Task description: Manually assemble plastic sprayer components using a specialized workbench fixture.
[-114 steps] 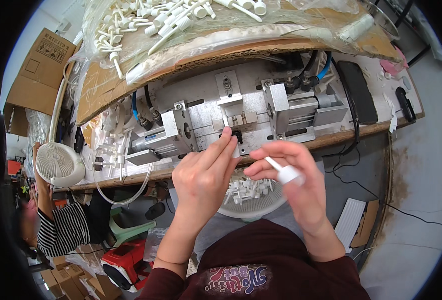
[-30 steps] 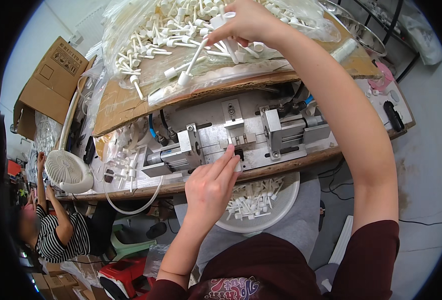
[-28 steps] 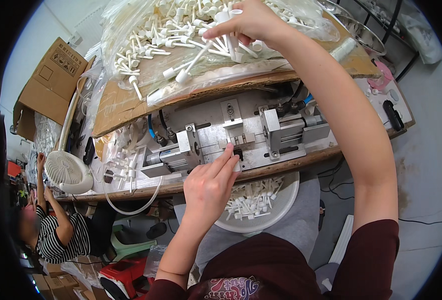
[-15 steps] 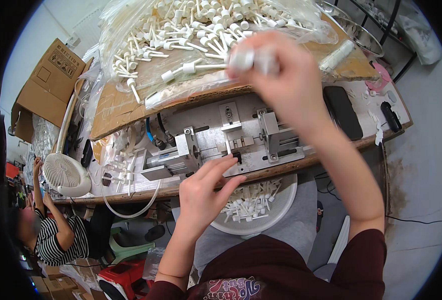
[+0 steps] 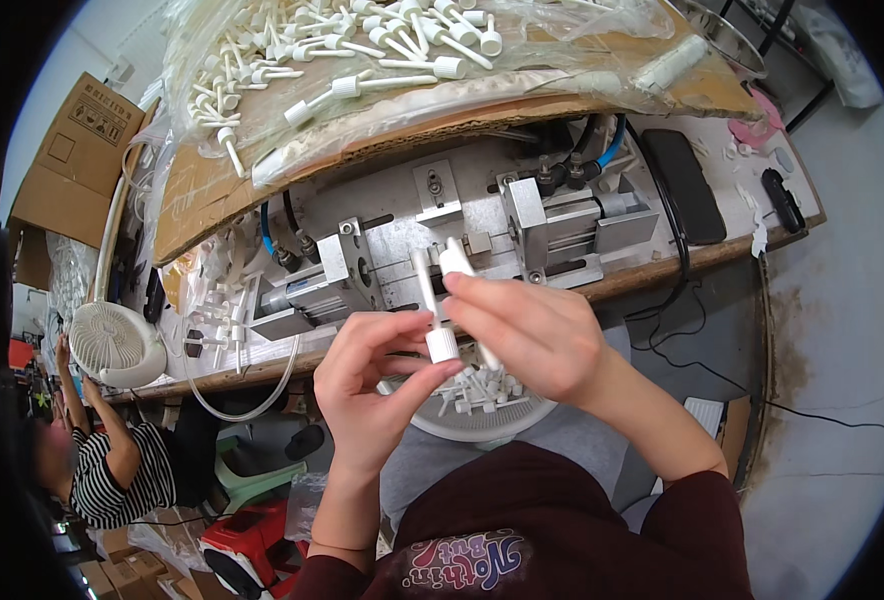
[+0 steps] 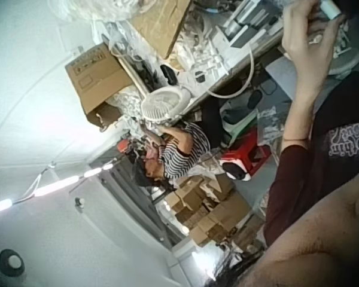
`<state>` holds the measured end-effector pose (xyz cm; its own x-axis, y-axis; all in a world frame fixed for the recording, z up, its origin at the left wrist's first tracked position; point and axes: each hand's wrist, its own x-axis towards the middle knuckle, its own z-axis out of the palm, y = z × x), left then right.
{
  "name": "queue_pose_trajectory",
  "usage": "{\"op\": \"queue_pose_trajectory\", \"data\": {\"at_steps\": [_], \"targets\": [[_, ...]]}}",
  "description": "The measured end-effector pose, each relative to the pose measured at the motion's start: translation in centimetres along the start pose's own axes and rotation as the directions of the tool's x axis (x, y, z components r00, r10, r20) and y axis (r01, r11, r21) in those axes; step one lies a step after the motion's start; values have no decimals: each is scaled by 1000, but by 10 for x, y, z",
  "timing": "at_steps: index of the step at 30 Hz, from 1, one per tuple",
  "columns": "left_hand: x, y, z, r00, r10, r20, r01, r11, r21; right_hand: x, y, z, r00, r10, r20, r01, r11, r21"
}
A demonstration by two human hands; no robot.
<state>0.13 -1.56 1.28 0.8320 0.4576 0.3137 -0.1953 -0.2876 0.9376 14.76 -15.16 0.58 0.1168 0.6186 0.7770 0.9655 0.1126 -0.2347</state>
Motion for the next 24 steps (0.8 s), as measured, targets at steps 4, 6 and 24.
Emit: {"op": "queue_pose_trajectory", "data": {"at_steps": [4,6,24], "targets": [[0,-21,1,963,265,51,-254,823,508,-1,-8,-4,912,399,-98,-369,900,232],[3,-28,4,954,273,123,-288,727,624,-6,-18,-5,701,712,-39,-575,597,559],[10,2,1,927,252,278,-337,886,318,-5,-15,-10,298,788,538,-756,-149,637]]}}
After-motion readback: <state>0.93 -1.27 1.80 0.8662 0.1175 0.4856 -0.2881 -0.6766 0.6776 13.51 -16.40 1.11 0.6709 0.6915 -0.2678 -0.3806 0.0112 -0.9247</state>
